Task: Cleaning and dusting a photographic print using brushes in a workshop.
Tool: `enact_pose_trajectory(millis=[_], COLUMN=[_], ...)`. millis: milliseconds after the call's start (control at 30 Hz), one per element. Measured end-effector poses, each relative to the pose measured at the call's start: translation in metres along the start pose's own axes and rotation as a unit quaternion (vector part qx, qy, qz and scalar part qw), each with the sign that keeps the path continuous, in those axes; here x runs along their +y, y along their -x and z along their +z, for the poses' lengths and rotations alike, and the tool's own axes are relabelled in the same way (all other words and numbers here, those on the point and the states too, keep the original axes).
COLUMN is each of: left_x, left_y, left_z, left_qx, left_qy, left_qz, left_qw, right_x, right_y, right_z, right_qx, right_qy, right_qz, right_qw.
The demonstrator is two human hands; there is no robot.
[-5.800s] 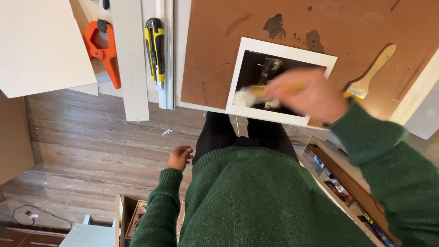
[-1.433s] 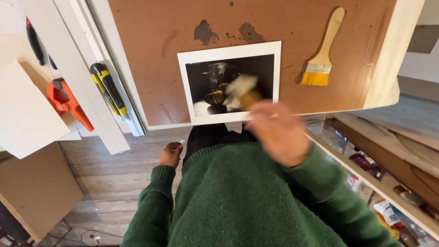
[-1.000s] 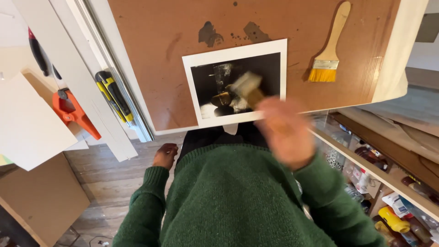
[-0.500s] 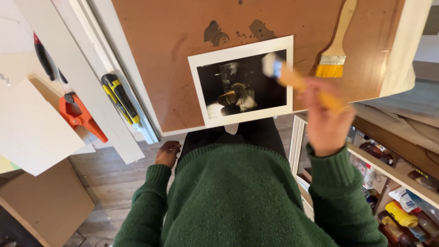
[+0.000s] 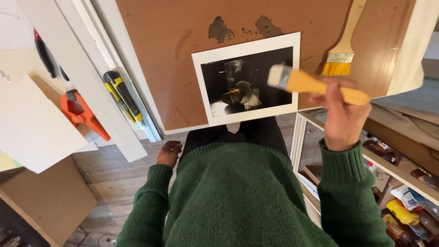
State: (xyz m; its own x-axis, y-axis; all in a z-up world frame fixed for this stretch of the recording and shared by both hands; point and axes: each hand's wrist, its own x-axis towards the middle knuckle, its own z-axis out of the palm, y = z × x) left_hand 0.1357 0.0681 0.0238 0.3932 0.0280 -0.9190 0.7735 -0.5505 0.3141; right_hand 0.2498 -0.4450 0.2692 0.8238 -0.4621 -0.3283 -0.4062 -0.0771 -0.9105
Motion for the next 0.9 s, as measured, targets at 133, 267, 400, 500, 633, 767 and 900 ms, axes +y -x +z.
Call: enact_pose_trajectory(millis=[133, 267, 400, 500, 633, 767, 900], left_x=[0.024, 0.015, 0.014, 0.011, 0.014, 0.007, 0.008], left_y=[0.007, 0.007, 0.008, 0.003, 0.009, 0.003, 0.009], left_z=[0.001, 0.004, 0.006, 0.008, 0.008, 0.012, 0.012], left_qx=[0.011, 0.006, 0.009, 0.007, 0.003, 0.000, 0.006], left_qy=[-0.027, -0.008, -0.011, -0.001, 0.013, 0.011, 0.020], left_qz=[-0.008, 0.003, 0.005, -0.001, -0.013, -0.001, -0.006], left_qw=[1.000, 1.000, 1.000, 1.000, 1.000, 1.000, 1.000], right_x=[-0.013, -0.025, -0.030, -0.047, -0.049, -0.049, -0.035], right_y=[0.001, 0.001, -0.002, -0.011, 0.000, 0.001, 0.005], right_z=[0.007, 0.010, 0.011, 0.012, 0.034, 0.030, 0.013], right_qx=[-0.026, -0.038, -0.105, -0.084, -0.142, -0.306, -0.154], right_qy=[0.046, 0.088, 0.163, 0.261, 0.303, 0.143, 0.230], right_qz=[-0.006, -0.037, -0.078, -0.179, -0.245, -0.170, -0.149], right_qw=[0.999, 0.995, 0.978, 0.945, 0.910, 0.926, 0.949])
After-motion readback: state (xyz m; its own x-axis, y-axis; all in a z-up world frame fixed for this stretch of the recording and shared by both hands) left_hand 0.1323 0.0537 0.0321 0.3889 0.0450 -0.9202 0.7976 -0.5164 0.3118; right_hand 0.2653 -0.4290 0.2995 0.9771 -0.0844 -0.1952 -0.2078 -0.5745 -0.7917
